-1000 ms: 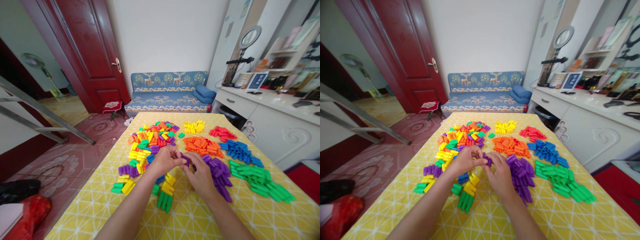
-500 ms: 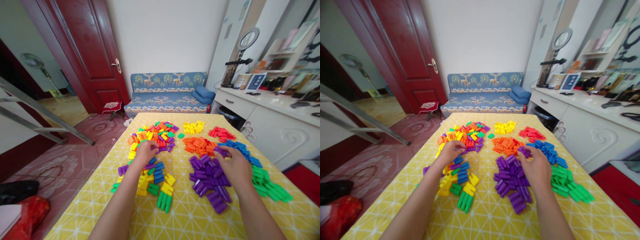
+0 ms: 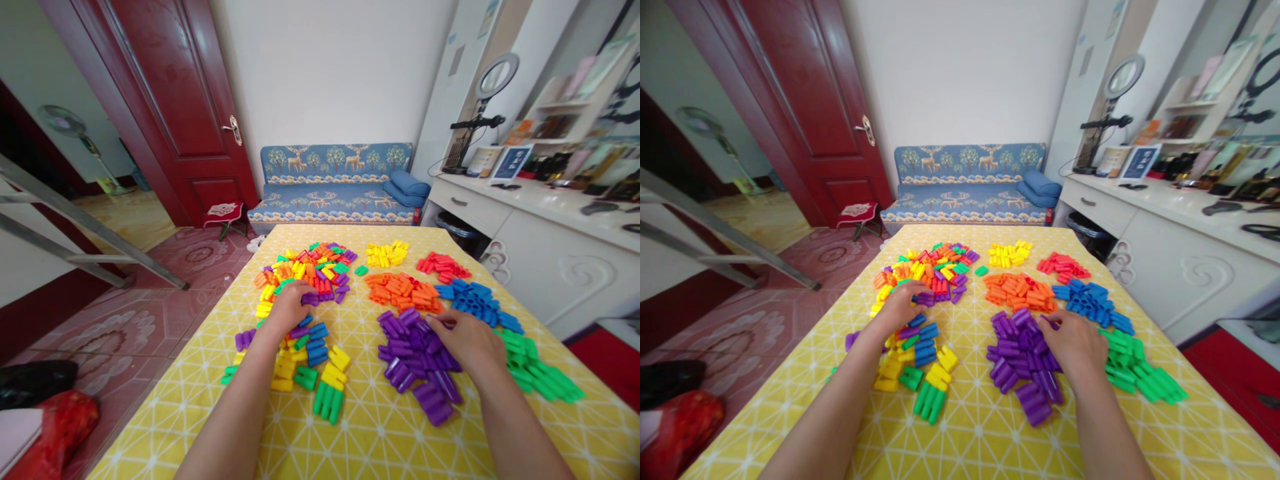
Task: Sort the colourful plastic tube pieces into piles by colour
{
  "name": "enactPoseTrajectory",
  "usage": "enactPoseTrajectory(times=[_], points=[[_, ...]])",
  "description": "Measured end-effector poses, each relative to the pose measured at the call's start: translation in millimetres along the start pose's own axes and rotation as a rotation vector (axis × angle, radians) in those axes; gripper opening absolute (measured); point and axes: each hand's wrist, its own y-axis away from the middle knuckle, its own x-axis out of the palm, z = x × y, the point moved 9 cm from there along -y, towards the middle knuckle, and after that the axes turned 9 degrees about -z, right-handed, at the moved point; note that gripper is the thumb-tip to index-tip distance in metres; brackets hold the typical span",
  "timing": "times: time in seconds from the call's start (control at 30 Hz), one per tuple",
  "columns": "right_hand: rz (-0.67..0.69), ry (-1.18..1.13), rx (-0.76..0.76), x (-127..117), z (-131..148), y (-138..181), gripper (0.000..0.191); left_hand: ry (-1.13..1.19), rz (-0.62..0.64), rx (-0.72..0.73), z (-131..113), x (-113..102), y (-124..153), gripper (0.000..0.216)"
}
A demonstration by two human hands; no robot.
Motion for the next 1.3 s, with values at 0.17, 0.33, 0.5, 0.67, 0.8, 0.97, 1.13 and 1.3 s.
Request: enactPoseTrajectory(times=[0.17, 0.33, 0.5, 0.67, 0.8, 0.97, 1.13, 1.3], points=[[-0.051, 0.022, 0.003, -5.2, 0.3, 0.3, 0.046, -0.083, -0.027, -0.025, 1.7, 3.0, 2.3, 0.048], [-0.054, 0.012, -0.005, -8.4, 4.2, 3.1, 0.043, -0.145, -0.043, -0.086, 4.9, 3.8, 3.5, 0.043], [-0.155, -0.098, -0.071, -19.1, 22.1, 5.8, 0.037, -0.129, -0.036, -0.082, 0.8, 1.7, 1.7, 0.032], [-0.226, -0.531, -0.259, -29.9, 63.3, 17.6, 0.028, 0.103, -0.144, -0.137, -6.0, -12.1, -2.7, 0.023], [-0.136, -0.767, -0.340, -30.3, 98.4, 36.5, 0.030, 0.674, -0.013, -0.264, -25.6, -3.3, 0.1, 0.025], [-0.085, -0.857, -0.486, -35.4, 132.7, 61.2, 0.052, 0.924, 0.228, -0.274, -73.0, 8.9, 13.9, 0.033], [-0.124, -0.876, -0.598, -41.0, 143.7, 72.6, 0.045, 0.961, 0.360, -0.211, -102.5, 21.7, 26.0, 0.030], [-0.144, -0.886, -0.602, -46.3, 144.0, 73.2, 0.041, 0.930, 0.432, -0.167, -111.2, 30.6, 30.9, 0.028]])
